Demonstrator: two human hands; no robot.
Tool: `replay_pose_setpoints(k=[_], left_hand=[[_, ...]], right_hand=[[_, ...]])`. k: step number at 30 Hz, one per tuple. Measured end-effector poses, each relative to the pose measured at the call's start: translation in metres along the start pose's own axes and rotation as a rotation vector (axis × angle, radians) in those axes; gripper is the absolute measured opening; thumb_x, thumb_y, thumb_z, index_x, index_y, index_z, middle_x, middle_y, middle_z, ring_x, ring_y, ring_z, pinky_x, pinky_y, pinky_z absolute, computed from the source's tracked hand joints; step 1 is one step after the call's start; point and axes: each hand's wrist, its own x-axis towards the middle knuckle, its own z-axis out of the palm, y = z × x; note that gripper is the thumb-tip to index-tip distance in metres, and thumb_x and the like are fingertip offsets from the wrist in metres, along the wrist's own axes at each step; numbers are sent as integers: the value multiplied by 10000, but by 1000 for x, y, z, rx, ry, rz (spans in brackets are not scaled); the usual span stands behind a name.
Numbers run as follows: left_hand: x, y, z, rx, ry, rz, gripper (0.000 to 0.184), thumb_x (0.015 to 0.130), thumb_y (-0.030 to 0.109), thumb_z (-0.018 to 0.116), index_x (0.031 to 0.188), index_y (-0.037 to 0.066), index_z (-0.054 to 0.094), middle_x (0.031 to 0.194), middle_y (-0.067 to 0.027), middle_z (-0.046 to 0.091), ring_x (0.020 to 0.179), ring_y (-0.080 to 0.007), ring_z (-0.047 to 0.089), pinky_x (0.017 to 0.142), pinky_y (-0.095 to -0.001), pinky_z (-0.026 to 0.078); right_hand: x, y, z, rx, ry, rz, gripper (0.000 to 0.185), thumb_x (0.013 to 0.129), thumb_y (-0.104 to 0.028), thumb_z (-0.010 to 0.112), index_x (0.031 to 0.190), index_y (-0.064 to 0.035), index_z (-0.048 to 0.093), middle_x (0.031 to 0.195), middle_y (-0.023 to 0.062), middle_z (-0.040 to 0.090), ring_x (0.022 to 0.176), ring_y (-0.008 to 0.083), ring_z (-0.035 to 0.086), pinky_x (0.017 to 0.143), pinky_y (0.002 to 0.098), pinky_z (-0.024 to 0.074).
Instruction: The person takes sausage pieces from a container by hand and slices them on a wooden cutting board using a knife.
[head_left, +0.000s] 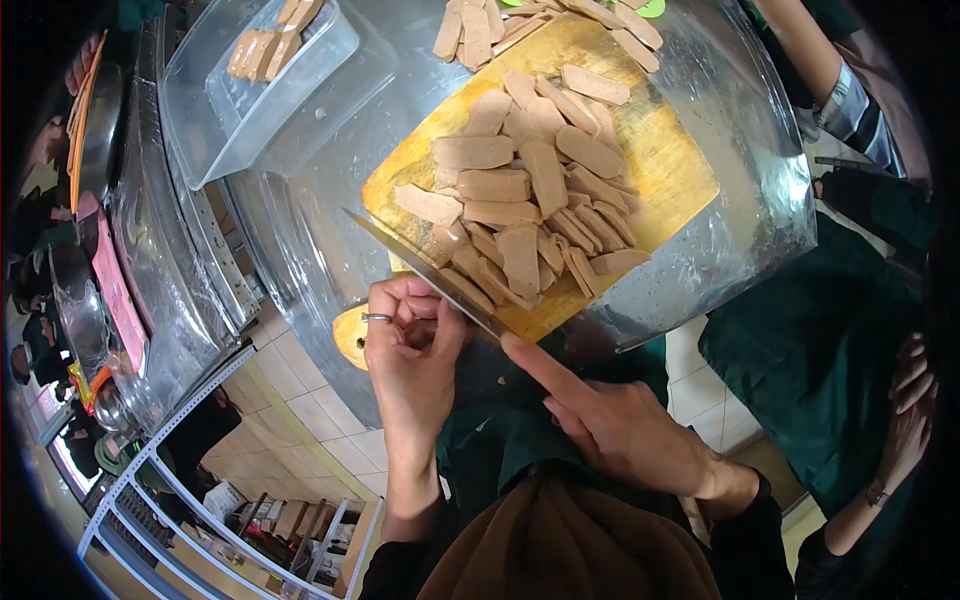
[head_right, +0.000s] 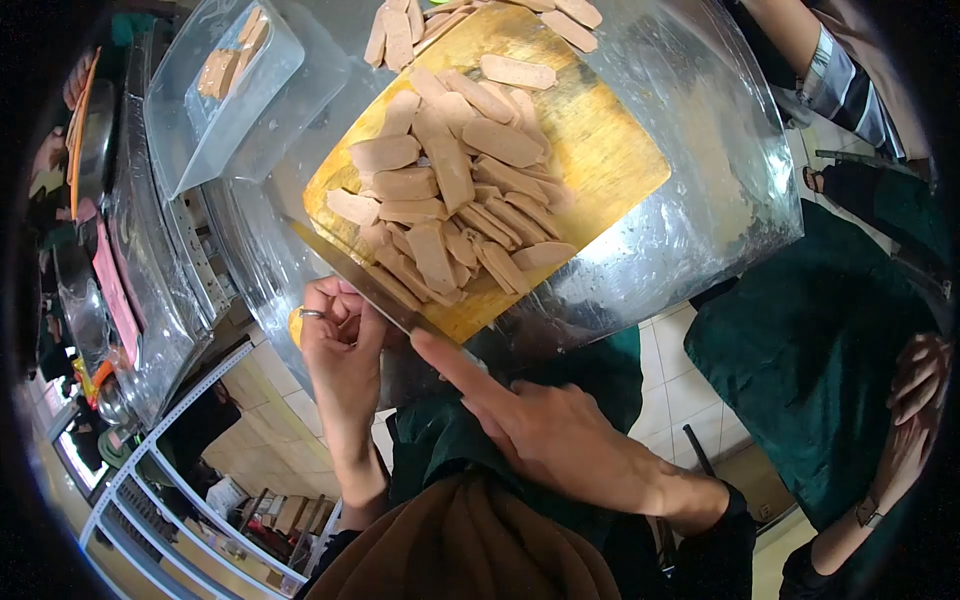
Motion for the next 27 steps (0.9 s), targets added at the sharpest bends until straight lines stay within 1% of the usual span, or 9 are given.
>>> replay_pose_setpoints(k=[2,5,7,10,14,19,23,26,27], left_hand=[[0,-3,0,30,17,8,179,932,-56,600,1060,8,493,841,-49,638,744,-85,637,668,-209,529],[-1,-4,2,17,45,-3,170,933,-26,618,1053,10,504,833,-46,634,724,-75,619,637,-202,507],[1,-3,2,31,50,-27,170,932,-2,634,1048,11,511,826,-43,631,710,-69,606,621,-197,492],[1,-2,-1,74,39,-72,178,928,28,652,1043,12,517,817,-38,627,695,-64,592,608,-190,476],[1,-5,0,58,38,-61,182,928,41,655,1046,10,520,812,-34,623,689,-61,583,606,-185,469],[-1,-7,0,59,56,-39,187,931,46,651,1060,11,521,816,-30,623,684,-63,581,603,-185,466],[2,-7,-1,22,36,-46,194,932,49,650,1069,12,518,830,-33,625,678,-69,587,600,-186,466],[2,-6,-2,26,28,-51,184,936,44,642,1068,12,516,835,-40,629,682,-77,603,605,-190,472],[2,-6,-2,28,24,-51,180,938,41,638,1066,11,516,836,-42,630,685,-81,609,608,-191,474]], right_hand=[[6,2,2,-23,0,-19,681,970,-67,525,1558,-179,199,861,231,679,652,397,651,565,464,526],[2,-8,-6,-4,-90,109,669,976,-64,511,1557,-169,197,872,224,678,661,422,643,572,486,521],[-13,-5,1,17,25,14,669,975,-61,510,1556,-164,195,886,239,677,661,440,636,581,497,522],[-16,-3,4,38,69,-17,668,976,-71,511,1555,-168,192,907,254,678,666,462,629,599,519,521],[5,-5,0,11,-40,128,669,978,-91,510,1555,-183,184,1005,279,670,686,470,631,621,541,519],[22,8,12,-8,29,69,671,980,-104,510,1557,-187,178,907,271,671,681,472,625,605,545,510],[2,10,18,0,96,-8,667,979,-107,514,1555,-158,181,928,258,676,658,462,624,587,531,516],[2,13,19,-78,53,22,666,979,-94,512,1555,-141,180,1006,246,678,653,444,637,582,516,523],[11,13,18,-80,72,-14,668,979,-92,512,1556,-142,179,1003,245,679,653,438,641,582,513,525]])
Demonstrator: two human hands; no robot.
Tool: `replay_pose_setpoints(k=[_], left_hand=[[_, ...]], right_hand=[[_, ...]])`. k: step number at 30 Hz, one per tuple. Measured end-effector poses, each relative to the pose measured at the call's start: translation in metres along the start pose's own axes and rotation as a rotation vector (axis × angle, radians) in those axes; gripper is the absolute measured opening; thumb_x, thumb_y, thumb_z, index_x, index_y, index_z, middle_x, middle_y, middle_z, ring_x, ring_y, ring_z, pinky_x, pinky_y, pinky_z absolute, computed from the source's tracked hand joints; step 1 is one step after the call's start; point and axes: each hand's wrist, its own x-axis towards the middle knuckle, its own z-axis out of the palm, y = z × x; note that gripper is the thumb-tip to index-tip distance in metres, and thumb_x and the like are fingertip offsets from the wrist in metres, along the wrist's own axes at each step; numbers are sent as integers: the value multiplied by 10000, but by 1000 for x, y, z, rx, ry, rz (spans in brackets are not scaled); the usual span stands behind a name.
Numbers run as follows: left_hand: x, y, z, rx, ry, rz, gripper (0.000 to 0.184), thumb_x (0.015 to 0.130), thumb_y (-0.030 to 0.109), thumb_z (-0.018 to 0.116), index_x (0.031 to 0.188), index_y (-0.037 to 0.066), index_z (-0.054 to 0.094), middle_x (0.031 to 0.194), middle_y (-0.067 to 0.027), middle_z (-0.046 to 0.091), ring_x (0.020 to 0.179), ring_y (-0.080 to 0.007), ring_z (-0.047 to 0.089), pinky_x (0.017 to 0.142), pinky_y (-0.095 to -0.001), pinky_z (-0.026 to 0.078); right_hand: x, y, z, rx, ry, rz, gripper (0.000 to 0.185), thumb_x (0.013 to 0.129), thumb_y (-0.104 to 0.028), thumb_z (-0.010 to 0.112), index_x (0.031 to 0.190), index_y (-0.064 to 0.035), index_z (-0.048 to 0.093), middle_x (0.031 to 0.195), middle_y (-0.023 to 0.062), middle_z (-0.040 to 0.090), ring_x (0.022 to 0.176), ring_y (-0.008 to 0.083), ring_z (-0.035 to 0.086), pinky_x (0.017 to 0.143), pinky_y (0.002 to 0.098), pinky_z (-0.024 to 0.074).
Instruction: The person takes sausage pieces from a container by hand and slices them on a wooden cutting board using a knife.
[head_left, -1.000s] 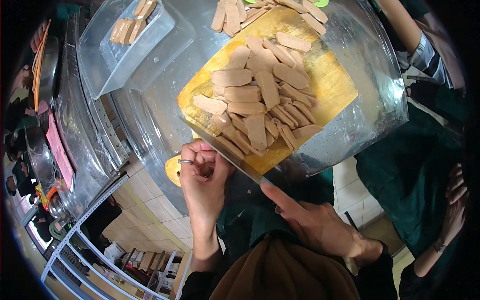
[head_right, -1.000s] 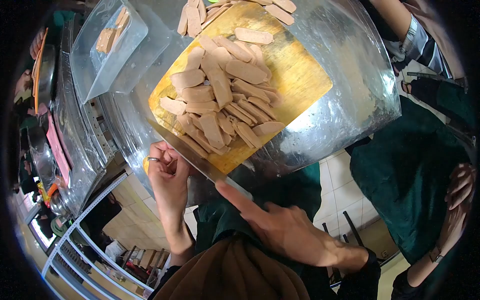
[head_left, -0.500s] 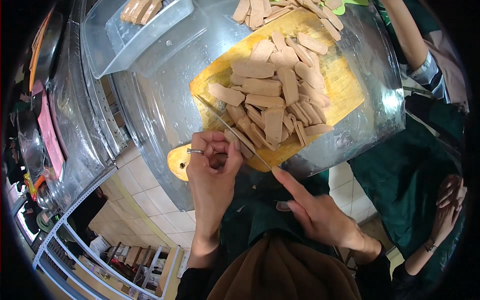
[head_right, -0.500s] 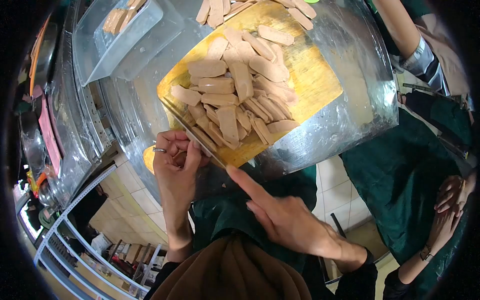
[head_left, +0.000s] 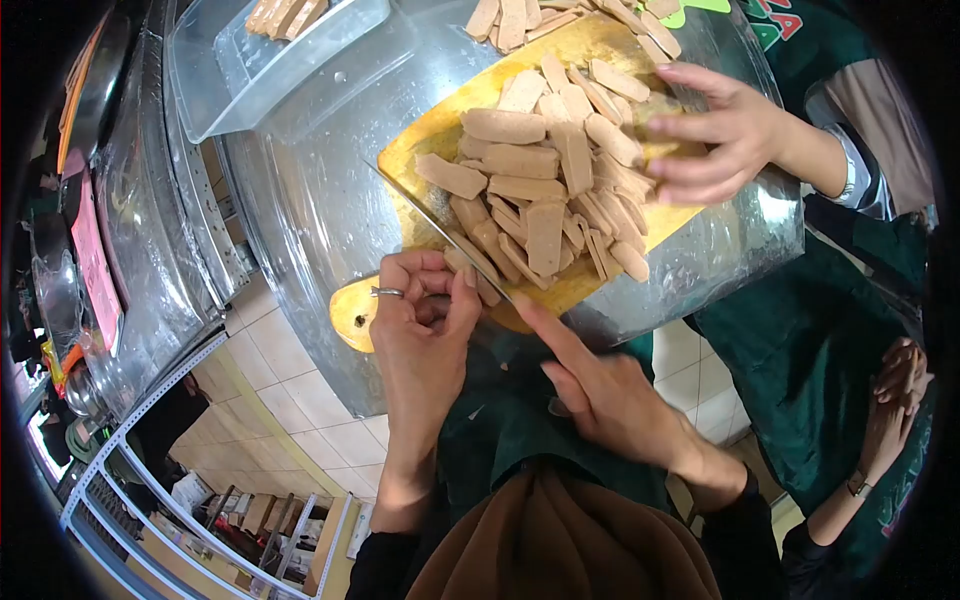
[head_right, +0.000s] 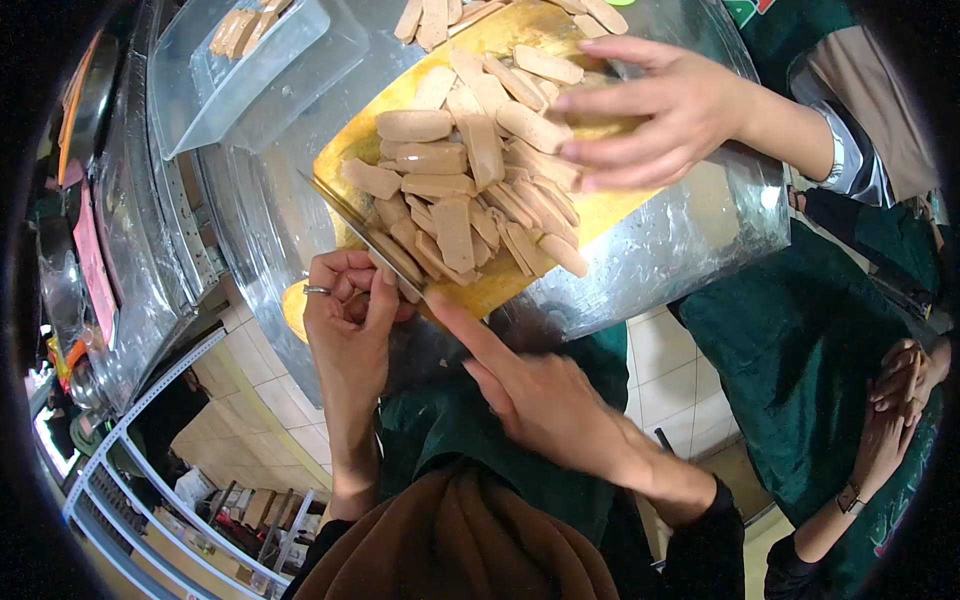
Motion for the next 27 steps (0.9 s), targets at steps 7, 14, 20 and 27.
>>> replay_pose_setpoints(k=[7,14,20,27], left_hand=[[1,-2,0,-42,-12,58,171,946,47,636,1053,4,510,843,-63,650,703,-103,641,614,-207,499],[-2,-3,0,-180,-27,24,192,959,72,633,1078,2,500,855,-60,659,708,-90,649,649,-212,538],[-2,-4,-1,-140,-28,27,209,962,106,639,1077,-5,504,866,-53,655,696,-83,637,641,-200,519],[0,-10,-3,-123,-35,78,246,967,148,644,1088,-21,513,866,-60,651,679,-81,623,641,-197,507]], right_hand=[[-1,4,-4,49,2,-25,643,999,-112,488,1559,-173,179,997,238,684,636,404,661,618,505,540],[-3,-8,-30,207,-121,134,625,1016,-101,455,1571,-188,180,834,224,653,639,417,639,648,431,513],[-24,0,-18,187,-12,-21,626,1007,-91,471,1566,-177,202,916,248,647,666,448,615,647,435,497],[-36,3,-12,114,26,-93,646,988,-78,504,1559,-155,212,1214,250,619,747,445,644,660,472,512]])
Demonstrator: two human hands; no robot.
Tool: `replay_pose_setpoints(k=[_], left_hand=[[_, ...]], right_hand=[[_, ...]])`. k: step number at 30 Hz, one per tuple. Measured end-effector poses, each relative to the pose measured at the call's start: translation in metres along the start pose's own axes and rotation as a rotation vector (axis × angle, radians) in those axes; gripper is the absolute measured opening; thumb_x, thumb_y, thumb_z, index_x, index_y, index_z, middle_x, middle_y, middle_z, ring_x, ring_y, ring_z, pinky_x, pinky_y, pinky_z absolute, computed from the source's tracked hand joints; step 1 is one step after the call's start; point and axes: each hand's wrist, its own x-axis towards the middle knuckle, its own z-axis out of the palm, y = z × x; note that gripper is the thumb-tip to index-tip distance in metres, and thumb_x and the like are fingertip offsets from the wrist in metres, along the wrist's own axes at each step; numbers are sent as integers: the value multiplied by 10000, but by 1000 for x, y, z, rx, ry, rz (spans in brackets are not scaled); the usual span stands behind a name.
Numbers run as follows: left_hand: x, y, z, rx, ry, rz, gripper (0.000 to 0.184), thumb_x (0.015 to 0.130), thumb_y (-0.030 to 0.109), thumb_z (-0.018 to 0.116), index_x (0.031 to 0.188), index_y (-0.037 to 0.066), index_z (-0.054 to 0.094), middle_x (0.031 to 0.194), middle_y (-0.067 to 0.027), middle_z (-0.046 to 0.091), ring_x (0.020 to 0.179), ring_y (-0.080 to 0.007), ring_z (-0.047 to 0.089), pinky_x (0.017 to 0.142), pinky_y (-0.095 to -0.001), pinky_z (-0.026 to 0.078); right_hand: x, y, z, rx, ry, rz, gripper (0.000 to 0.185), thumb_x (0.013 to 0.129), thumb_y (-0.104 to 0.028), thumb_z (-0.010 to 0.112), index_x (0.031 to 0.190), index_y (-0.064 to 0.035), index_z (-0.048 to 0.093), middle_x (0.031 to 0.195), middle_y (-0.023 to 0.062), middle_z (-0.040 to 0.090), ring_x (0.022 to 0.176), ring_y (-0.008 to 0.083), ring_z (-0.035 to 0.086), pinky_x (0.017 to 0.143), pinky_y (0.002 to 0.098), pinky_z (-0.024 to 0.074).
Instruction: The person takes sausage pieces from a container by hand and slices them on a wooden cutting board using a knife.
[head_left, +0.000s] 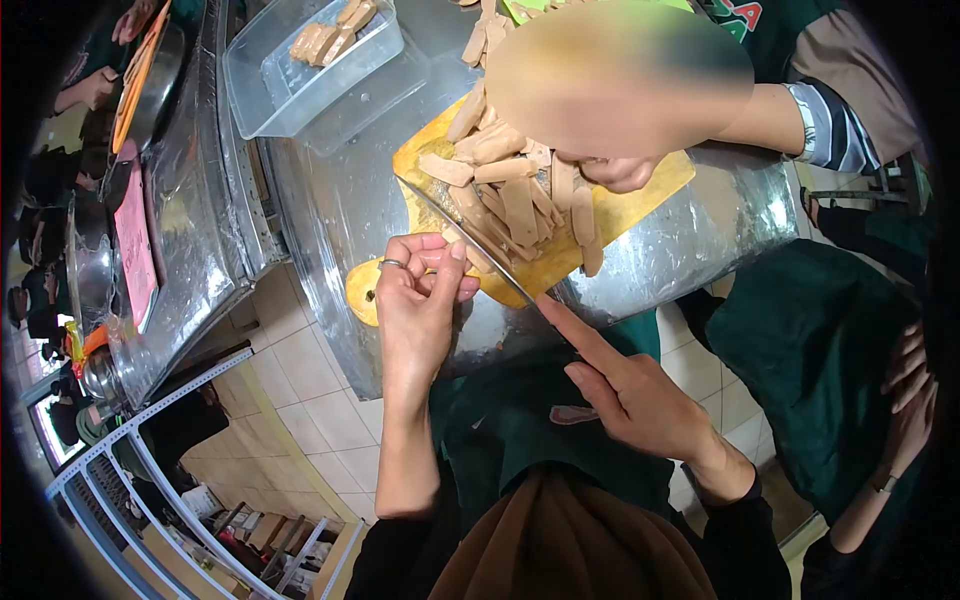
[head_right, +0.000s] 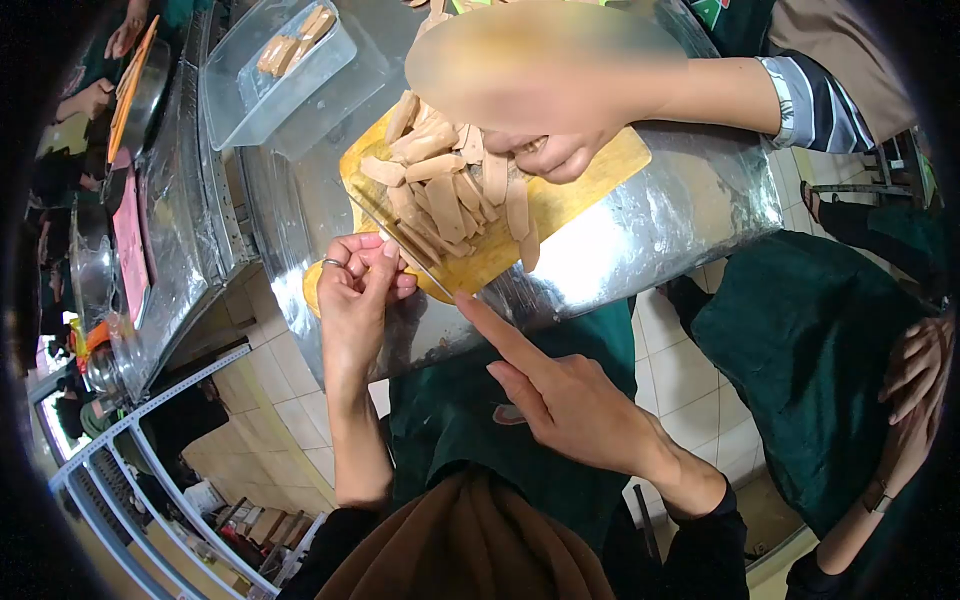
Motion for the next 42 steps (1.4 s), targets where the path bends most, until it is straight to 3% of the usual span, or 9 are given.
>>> replay_pose_setpoints(k=[20,30,35,42], left_hand=[[-1,2,2,-27,3,-10,219,959,123,650,1081,-23,542,873,-61,659,690,-75,625,649,-196,517],[-1,3,7,-22,18,1,172,959,97,642,1045,-10,539,829,-43,644,667,-71,611,607,-191,497],[0,0,5,23,14,19,157,961,98,639,1040,3,542,821,-32,636,653,-76,602,577,-199,483],[2,0,7,66,53,20,144,953,84,644,1023,9,544,802,-31,641,660,-74,607,577,-203,487]], right_hand=[[-6,-11,2,14,-39,90,635,1008,-100,472,1564,-169,172,1170,257,641,751,396,689,692,476,554],[-2,-14,9,-76,-43,166,646,1006,-107,478,1564,-186,164,779,238,668,664,421,652,609,493,534],[16,-15,8,-166,-42,136,683,985,-88,506,1565,-181,159,737,232,653,567,410,614,533,488,506],[27,-2,15,-189,38,3,692,976,-74,510,1564,-158,156,753,221,663,546,400,614,513,491,498]])
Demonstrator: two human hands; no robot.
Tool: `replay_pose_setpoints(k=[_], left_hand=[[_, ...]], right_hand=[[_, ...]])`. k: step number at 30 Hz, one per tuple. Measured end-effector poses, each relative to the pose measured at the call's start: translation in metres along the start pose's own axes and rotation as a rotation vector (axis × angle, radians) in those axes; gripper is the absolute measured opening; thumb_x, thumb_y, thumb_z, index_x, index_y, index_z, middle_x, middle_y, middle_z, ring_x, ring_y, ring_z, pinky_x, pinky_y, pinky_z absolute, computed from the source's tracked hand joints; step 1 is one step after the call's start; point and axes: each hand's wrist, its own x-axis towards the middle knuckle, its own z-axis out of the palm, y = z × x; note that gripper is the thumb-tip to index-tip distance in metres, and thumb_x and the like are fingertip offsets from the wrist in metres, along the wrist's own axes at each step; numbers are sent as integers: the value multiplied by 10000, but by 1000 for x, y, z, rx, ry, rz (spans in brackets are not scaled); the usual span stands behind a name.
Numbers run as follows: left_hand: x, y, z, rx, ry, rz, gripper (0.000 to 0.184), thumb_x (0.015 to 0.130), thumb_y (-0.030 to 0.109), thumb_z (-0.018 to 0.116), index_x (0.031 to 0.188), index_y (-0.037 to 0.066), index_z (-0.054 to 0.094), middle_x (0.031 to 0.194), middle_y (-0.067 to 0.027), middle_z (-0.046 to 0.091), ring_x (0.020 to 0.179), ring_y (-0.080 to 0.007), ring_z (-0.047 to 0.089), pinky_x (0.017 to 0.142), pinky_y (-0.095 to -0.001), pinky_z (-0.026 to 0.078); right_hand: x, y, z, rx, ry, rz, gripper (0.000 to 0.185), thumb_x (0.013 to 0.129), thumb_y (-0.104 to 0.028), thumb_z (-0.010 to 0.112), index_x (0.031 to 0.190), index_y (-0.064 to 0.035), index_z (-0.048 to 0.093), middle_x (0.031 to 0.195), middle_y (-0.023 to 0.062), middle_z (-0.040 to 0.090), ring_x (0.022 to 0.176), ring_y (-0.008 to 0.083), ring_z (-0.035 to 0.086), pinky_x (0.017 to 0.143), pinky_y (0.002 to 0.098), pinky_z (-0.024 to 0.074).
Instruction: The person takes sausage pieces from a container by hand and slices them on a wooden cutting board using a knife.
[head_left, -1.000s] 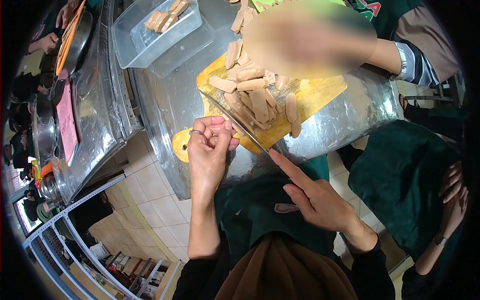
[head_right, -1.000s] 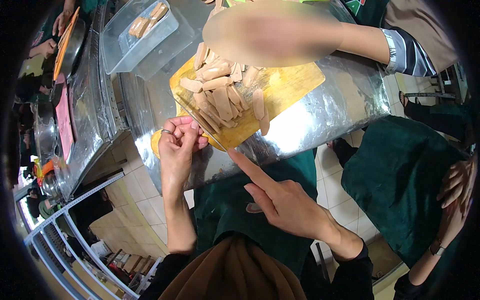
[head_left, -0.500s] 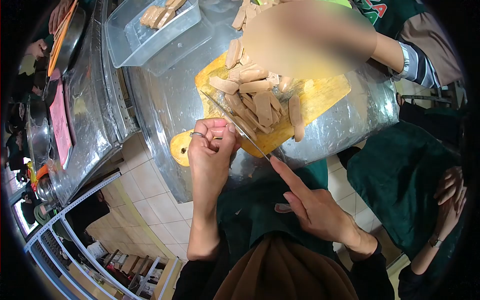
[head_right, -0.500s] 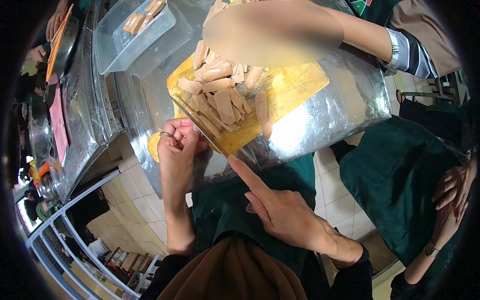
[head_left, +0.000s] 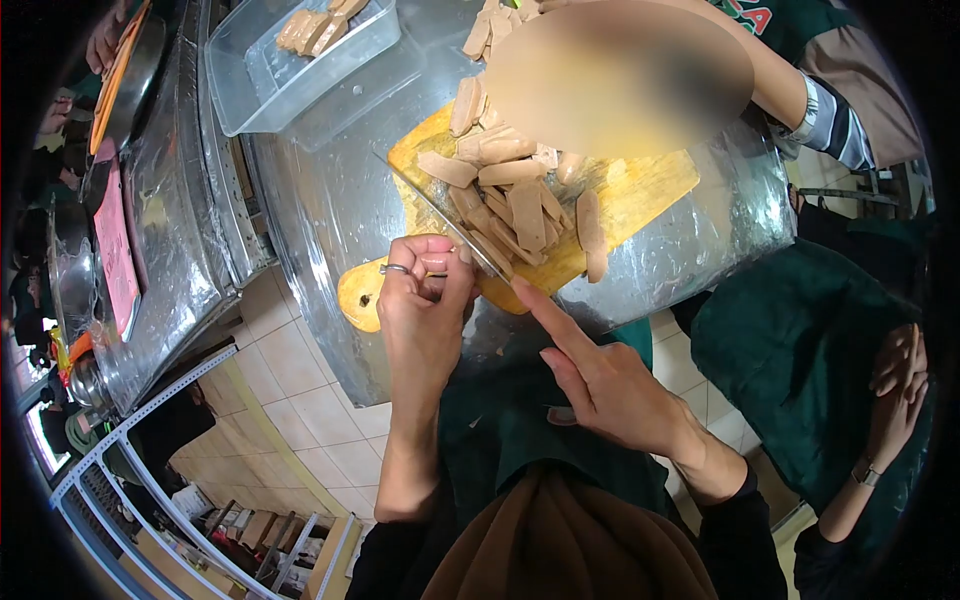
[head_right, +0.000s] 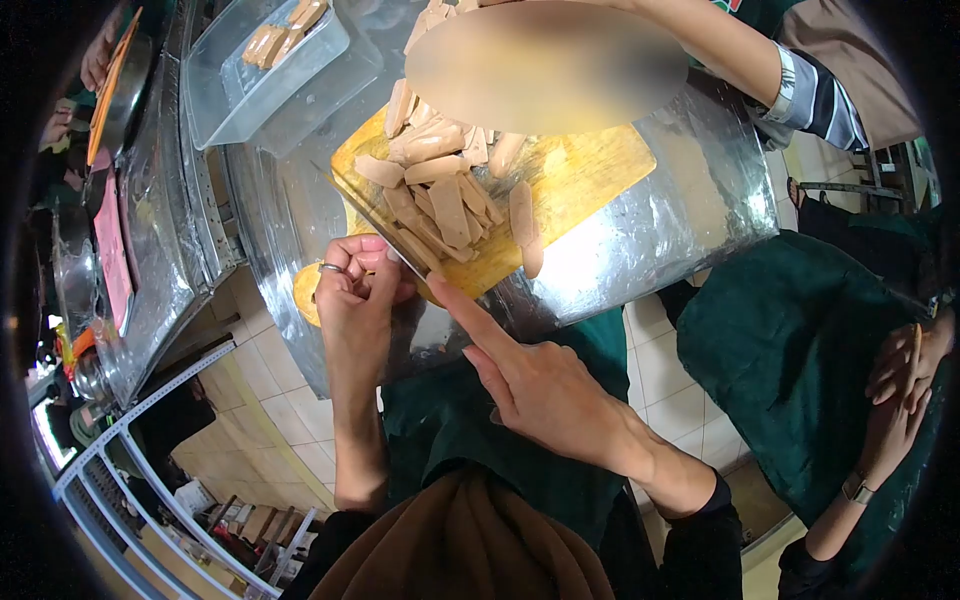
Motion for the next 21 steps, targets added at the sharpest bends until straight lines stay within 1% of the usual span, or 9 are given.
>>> replay_pose_setpoints(k=[4,6,7,9,10,12,15,18,21], left_hand=[[-2,2,0,-30,-28,9,138,948,68,645,1017,5,543,806,-41,647,667,-80,609,595,-215,498],[0,-2,0,0,-35,40,133,949,60,640,1020,5,542,813,-47,650,671,-83,610,603,-221,501],[0,-3,0,0,-31,32,129,949,54,637,1021,6,542,814,-48,651,674,-83,611,605,-221,500],[0,-3,0,3,-25,23,120,950,42,631,1022,7,540,816,-50,652,679,-84,613,609,-222,500],[1,-3,0,-5,-35,28,120,948,37,630,1022,8,540,816,-50,651,678,-84,613,607,-221,497],[0,-3,-1,-23,-52,37,119,945,26,628,1023,9,539,815,-50,650,675,-85,612,601,-220,493],[1,-5,0,-7,-41,64,134,943,53,640,1018,7,538,820,-45,648,669,-83,611,596,-215,487],[0,-3,1,-12,-25,-18,162,942,96,652,1022,7,543,830,-43,645,660,-80,608,593,-207,479],[1,-7,1,-5,-8,26,183,941,128,658,1021,4,552,827,-46,642,649,-80,608,588,-205,474]], right_hand=[[-2,-2,-3,29,-33,39,694,981,-76,500,1567,-169,141,746,233,659,547,411,613,528,494,506],[-1,-6,-9,34,-97,118,690,980,-65,491,1568,-164,144,954,237,611,621,435,617,582,493,509],[2,-10,-14,35,-136,168,686,978,-52,485,1567,-156,150,1165,236,564,695,455,621,632,490,509],[8,-10,-16,52,-133,149,680,981,-59,479,1567,-162,150,1153,239,559,698,461,621,642,496,510],[12,-6,-12,66,-89,79,677,988,-78,480,1568,-177,144,931,243,602,627,447,616,602,504,509],[21,-3,-8,53,-44,7,665,996,-101,479,1566,-187,148,709,247,645,561,435,614,567,514,508],[36,-2,-8,8,-39,0,635,1000,-110,474,1558,-171,177,744,255,654,587,440,622,582,514,505],[44,-5,-8,42,-12,-24,611,1001,-116,472,1549,-161,204,847,273,666,634,447,635,599,506,508],[41,3,-3,82,37,-91,607,1000,-109,468,1547,-157,208,949,280,666,680,453,643,612,497,513]])
